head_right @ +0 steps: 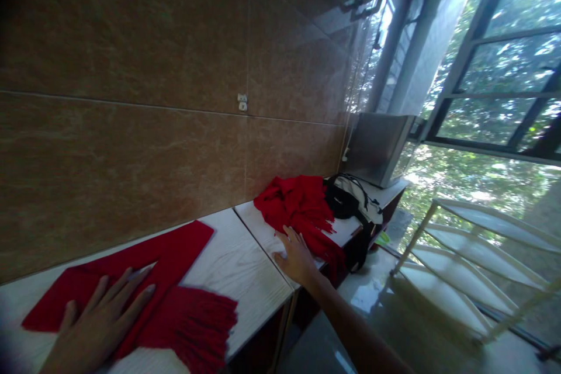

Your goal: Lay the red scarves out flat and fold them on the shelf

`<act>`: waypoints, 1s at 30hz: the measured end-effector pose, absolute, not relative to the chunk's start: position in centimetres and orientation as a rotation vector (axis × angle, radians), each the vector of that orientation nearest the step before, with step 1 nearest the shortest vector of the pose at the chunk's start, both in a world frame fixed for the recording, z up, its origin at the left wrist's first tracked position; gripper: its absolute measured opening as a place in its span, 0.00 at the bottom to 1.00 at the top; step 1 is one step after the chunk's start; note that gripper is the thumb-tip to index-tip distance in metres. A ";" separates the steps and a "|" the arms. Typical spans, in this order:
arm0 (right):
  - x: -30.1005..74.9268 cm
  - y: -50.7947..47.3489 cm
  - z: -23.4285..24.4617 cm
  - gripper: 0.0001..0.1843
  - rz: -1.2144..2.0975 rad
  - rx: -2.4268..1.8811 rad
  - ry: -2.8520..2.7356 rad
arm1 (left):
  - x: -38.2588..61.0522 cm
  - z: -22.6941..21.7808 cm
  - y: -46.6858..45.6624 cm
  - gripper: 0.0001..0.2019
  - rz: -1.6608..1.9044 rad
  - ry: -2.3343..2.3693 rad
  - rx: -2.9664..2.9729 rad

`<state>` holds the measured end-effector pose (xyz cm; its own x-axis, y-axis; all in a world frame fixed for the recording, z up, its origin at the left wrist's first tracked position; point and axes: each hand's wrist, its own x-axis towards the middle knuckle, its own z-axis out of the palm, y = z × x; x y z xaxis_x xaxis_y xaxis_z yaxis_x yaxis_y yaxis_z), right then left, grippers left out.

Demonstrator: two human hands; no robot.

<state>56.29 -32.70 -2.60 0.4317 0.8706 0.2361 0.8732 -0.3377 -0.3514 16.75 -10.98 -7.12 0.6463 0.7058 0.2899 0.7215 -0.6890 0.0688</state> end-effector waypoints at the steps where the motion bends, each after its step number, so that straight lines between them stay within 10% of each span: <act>1: 56.0 -33.1 -3.7 0.33 -0.011 -2.126 -1.527 | 17.1 -6.5 -11.8 0.29 -0.410 -1.264 -2.782; 12: 48.7 -28.4 -5.4 0.27 0.150 -1.720 -1.611 | 19.2 -1.2 -15.2 0.29 -0.315 -1.786 -2.763; 22: 37.3 -13.8 -0.1 0.51 0.318 -2.069 -1.836 | 14.7 -0.9 -11.4 0.33 -0.252 -1.721 -2.757; 30: 42.9 -9.6 0.7 0.31 0.404 -2.334 -1.440 | 14.8 -1.4 -10.7 0.36 -0.078 -1.609 -2.807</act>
